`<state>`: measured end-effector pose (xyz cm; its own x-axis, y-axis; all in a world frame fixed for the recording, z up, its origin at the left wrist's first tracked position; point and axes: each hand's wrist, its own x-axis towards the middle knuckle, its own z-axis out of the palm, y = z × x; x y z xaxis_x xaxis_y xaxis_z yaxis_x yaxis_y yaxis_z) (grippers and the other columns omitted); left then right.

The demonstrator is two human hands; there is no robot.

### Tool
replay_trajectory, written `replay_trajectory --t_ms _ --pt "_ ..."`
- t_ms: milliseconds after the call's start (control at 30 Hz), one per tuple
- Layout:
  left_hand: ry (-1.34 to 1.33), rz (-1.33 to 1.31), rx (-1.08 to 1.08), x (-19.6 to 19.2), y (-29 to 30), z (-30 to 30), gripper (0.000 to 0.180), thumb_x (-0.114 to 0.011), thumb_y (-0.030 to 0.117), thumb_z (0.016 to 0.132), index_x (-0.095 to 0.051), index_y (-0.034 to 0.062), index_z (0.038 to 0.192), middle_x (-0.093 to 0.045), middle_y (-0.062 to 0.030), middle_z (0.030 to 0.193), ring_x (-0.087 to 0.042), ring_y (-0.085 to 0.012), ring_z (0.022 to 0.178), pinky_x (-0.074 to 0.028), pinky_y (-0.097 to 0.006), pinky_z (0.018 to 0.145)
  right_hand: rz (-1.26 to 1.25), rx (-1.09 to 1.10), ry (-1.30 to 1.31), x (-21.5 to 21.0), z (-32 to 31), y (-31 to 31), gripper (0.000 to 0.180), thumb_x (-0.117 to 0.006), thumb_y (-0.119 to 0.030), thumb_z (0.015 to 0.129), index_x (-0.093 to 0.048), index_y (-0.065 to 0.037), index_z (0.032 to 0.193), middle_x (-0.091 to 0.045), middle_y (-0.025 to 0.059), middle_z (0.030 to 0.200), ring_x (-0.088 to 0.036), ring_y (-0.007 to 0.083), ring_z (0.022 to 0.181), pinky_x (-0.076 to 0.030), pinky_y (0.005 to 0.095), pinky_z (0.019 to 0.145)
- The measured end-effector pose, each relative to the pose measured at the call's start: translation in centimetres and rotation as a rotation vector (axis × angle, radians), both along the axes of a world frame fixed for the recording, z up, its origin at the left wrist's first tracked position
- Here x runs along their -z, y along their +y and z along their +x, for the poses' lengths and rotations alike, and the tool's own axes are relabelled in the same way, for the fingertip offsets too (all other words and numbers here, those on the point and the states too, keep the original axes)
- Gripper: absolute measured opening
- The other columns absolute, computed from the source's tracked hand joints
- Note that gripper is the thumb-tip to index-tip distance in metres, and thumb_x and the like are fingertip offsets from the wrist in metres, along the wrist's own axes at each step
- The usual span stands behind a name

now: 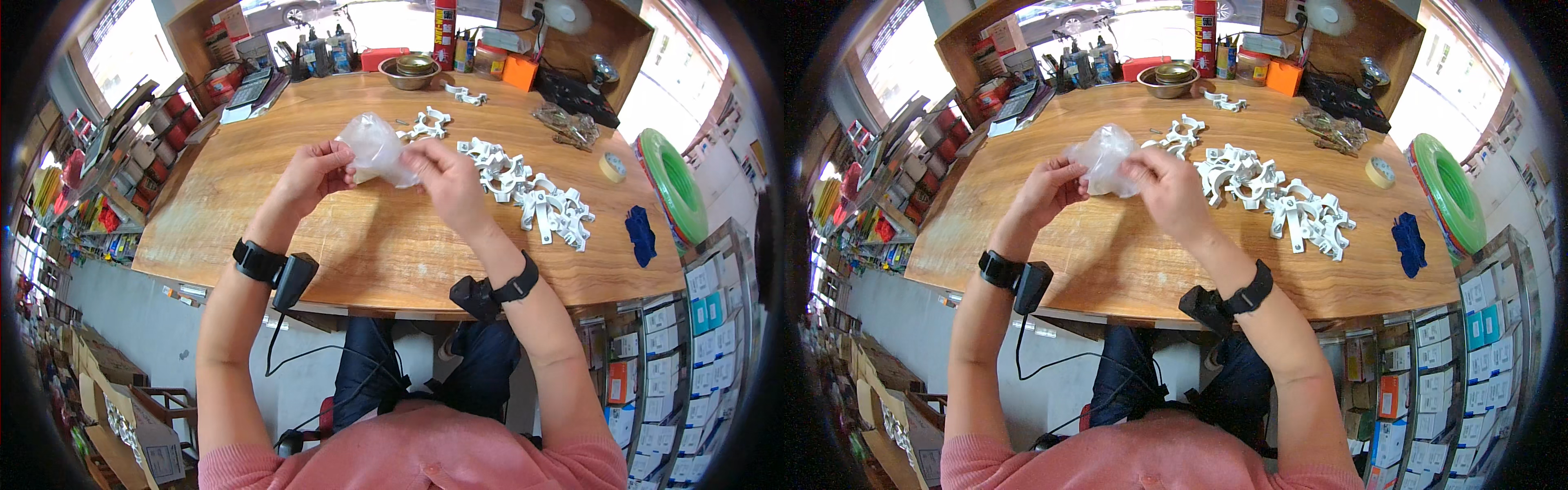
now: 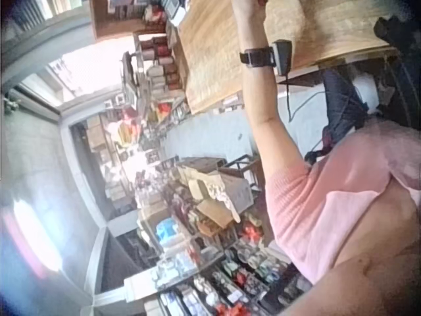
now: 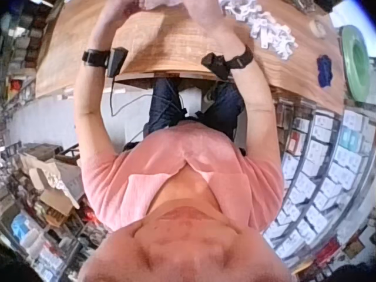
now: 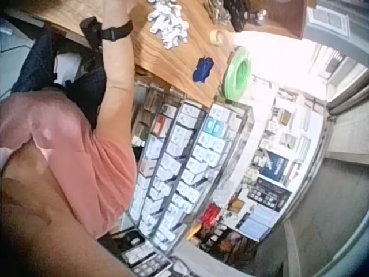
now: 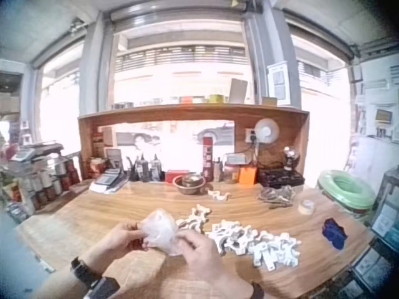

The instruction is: The person empties plastic bags of white pipe clamps onto a wooden desk and assembles them by hand by inserting metal bolts into the clamp holes.

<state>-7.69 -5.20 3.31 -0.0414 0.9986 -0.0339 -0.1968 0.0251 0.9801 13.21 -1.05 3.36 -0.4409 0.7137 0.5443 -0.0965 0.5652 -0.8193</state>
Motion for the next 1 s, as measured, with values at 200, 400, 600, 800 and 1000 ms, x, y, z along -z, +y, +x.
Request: replay_trajectory --t_ms 200,400,600,800,1000 --pt "0.725 0.617 -0.206 -1.9 -3.1 2.8 0.029 -0.059 0.019 0.079 -0.052 0.0022 0.102 -0.056 -0.0056 0.095 -0.053 -0.0145 0.08 -0.045 -0.028 0.07 -0.337 -0.207 0.244 -1.4 0.0 0.4 0.022 -0.047 -0.019 0.087 -0.054 0.001 0.08 -0.056 0.0044 0.069 -0.051 0.0076 0.057 -0.043 0.0209 0.051" --pt "1.027 0.476 -0.123 -0.1 -3.3 3.5 0.031 -0.062 0.021 0.075 -0.055 0.0052 0.1 -0.056 -0.011 0.098 -0.054 -0.0257 0.089 -0.044 -0.032 0.074 0.069 -0.071 -0.051 -2.1 2.4 -3.7 0.02 -0.059 -0.021 0.08 -0.054 -0.002 0.083 -0.055 0.0051 0.071 -0.055 0.0147 0.068 -0.046 0.0255 0.06" --pt "1.562 0.579 0.066 3.5 -1.8 3.9 0.044 -0.062 0.017 0.072 -0.048 0.0093 0.113 -0.043 -0.0153 0.121 -0.041 -0.0303 0.112 -0.033 -0.041 0.092 0.829 0.193 -0.581 3.8 3.7 -8.1 0.026 -0.065 -0.021 0.068 -0.056 -0.005 0.086 -0.055 0.0075 0.081 -0.054 0.0218 0.08 -0.043 0.0303 0.067" --pt "1.764 0.406 0.213 3.4 -0.3 4.6 0.051 -0.063 0.02 0.071 -0.045 0.0122 0.118 -0.035 -0.013 0.129 -0.033 -0.0282 0.119 -0.032 -0.042 0.093 0.442 0.315 -0.426 8.0 4.6 -5.7 0.011 -0.059 -0.014 0.075 -0.054 -0.005 0.077 -0.055 0.005 0.071 -0.053 0.0208 0.065 -0.042 0.0274 0.059" --pt "1.952 0.467 0.075 5.7 0.4 4.0 0.051 -0.062 0.019 0.071 -0.045 0.0159 0.119 -0.031 -0.0074 0.133 -0.029 -0.0244 0.123 -0.033 -0.043 0.093 -0.426 0.134 0.336 9.5 6.1 -4.8 0.018 -0.053 -0.011 0.084 -0.049 -0.004 0.068 -0.049 -0.0014 0.06 -0.044 0.0067 0.053 -0.036 0.0198 0.05"
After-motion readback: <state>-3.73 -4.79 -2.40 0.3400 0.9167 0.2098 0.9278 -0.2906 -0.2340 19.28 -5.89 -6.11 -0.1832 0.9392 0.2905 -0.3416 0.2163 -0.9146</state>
